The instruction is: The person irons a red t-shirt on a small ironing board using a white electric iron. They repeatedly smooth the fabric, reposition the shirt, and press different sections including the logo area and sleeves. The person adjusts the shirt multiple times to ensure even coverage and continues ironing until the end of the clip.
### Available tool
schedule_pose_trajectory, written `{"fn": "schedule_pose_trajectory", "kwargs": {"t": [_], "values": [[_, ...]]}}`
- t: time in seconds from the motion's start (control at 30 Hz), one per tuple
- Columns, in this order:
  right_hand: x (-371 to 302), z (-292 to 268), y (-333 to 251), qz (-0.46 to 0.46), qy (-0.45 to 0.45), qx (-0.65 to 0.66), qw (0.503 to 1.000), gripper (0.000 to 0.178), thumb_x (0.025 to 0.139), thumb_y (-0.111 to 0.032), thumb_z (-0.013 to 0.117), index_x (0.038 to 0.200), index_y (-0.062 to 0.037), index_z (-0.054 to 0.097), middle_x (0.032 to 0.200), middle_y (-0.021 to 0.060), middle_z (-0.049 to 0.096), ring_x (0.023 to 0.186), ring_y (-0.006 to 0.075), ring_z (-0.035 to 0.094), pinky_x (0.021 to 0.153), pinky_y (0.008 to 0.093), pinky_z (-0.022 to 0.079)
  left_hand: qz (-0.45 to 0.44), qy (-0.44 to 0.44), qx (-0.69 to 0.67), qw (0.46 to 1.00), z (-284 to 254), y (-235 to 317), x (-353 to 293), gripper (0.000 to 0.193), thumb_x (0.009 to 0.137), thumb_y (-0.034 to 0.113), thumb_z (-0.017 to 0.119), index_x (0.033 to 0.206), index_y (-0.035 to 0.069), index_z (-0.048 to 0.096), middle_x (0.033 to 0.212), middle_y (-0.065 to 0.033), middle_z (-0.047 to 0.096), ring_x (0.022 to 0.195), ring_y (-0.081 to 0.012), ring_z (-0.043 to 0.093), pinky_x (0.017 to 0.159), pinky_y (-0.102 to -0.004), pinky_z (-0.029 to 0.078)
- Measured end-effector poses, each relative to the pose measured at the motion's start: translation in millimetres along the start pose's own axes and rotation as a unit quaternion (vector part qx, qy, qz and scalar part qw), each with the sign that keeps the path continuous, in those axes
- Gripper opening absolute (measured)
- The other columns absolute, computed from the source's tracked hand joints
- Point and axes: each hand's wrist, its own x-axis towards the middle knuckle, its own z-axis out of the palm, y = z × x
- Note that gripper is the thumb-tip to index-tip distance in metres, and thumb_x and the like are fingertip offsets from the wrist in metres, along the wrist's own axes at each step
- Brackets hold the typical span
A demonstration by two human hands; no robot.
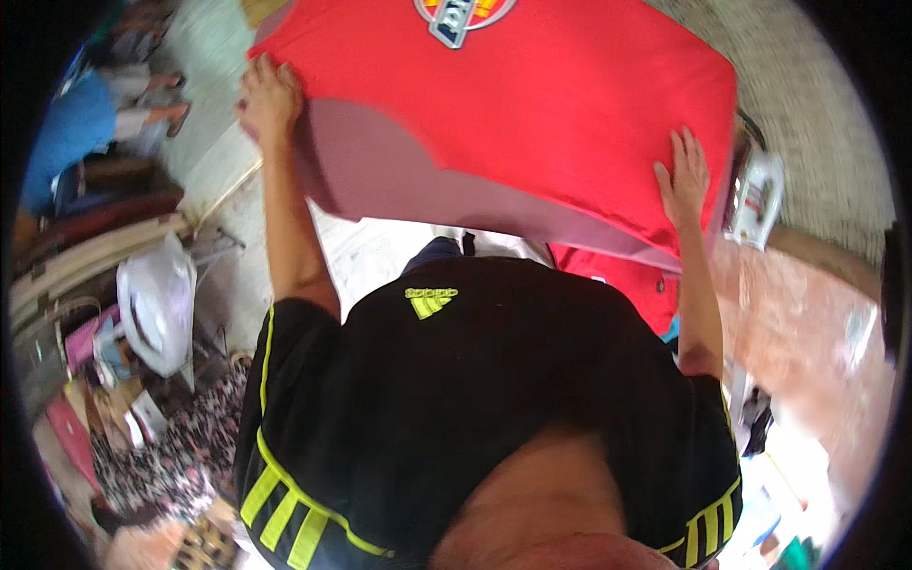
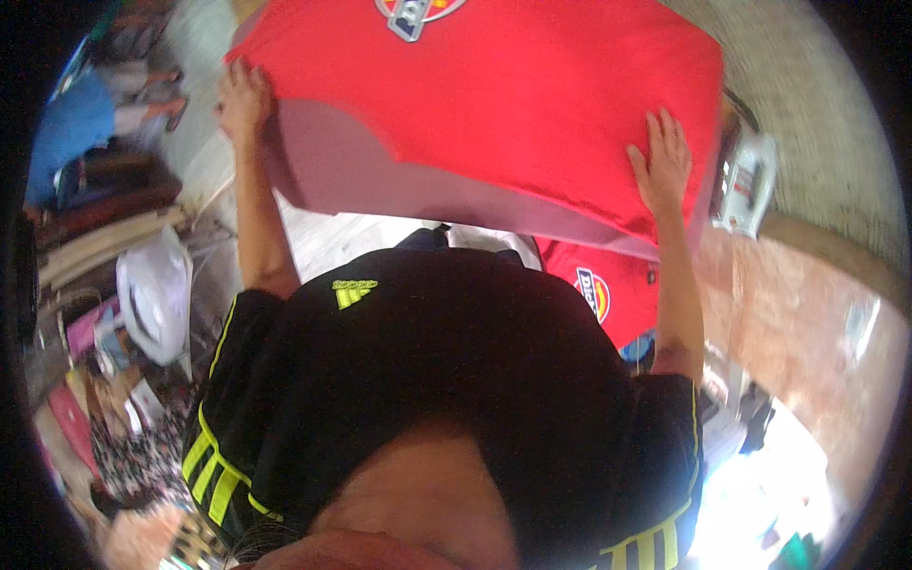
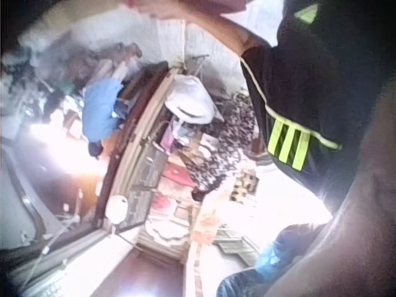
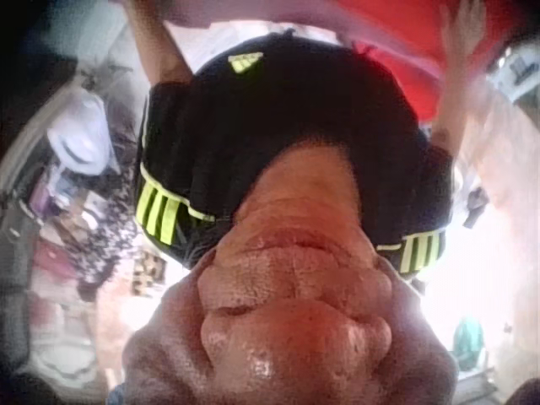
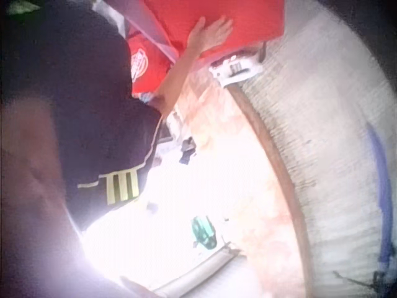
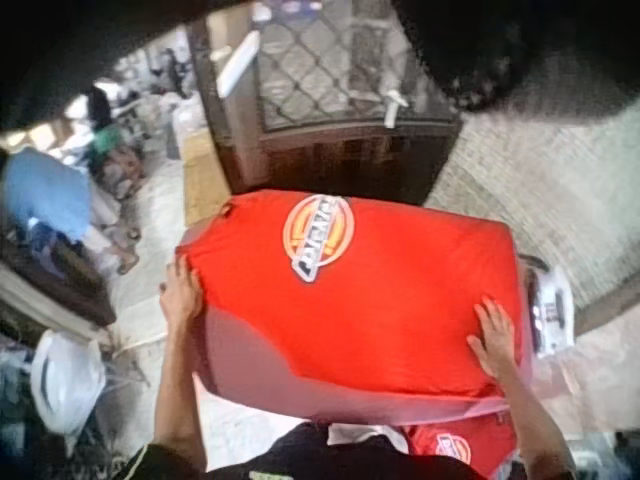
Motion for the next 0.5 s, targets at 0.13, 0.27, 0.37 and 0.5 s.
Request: {"fn": "schedule_pose_trajectory", "kwargs": {"t": [0.13,0.27,0.37,0.5], "values": [[-1,-9,0,0.012,0.007,-0.007,1.0,0.064,0.093,-0.045,0.056,0.148,-0.0194,0.038,0.154,0.0085,0.034,0.143,0.0325,0.03,0.114,0.0521,0.025,0.022,-0.005,0.0,1.0,-28,47,-21,0.061,0.099,0.05,0.043,0.143,0.009,0.044,0.153,-0.0172,0.036,0.139,-0.0425,0.033,0.102,-0.0684,0.029],[-1,6,-22,0.122,0.0,-0.073,0.99,0.068,0.094,-0.056,0.049,0.15,-0.0205,0.035,0.157,0.0083,0.029,0.144,0.0352,0.026,0.113,0.0602,0.022,0.225,-0.029,-0.179,0.957,-90,172,-96,0.072,0.095,0.057,0.047,0.148,0.009,0.038,0.156,-0.0174,0.029,0.143,-0.0443,0.025,0.108,-0.0643,0.023],[-5,14,-53,0.131,0.044,-0.038,0.99,0.072,0.092,-0.06,0.048,0.151,-0.0207,0.034,0.158,0.0103,0.027,0.144,0.0393,0.025,0.113,0.0606,0.021,0.291,-0.136,-0.158,0.934,-110,219,-140,0.074,0.091,0.06,0.05,0.15,0.018,0.037,0.159,-0.0165,0.024,0.145,-0.0417,0.021,0.11,-0.0626,0.02],[-35,-3,-34,0.084,0.014,-0.01,0.996,0.073,0.091,-0.062,0.05,0.15,-0.0216,0.035,0.157,0.0099,0.029,0.143,0.0377,0.027,0.113,0.0582,0.024,0.313,-0.13,-0.107,0.935,-101,232,-152,0.074,0.092,0.061,0.049,0.152,0.021,0.034,0.16,-0.0143,0.022,0.146,-0.0408,0.02,0.112,-0.0619,0.018]]}}
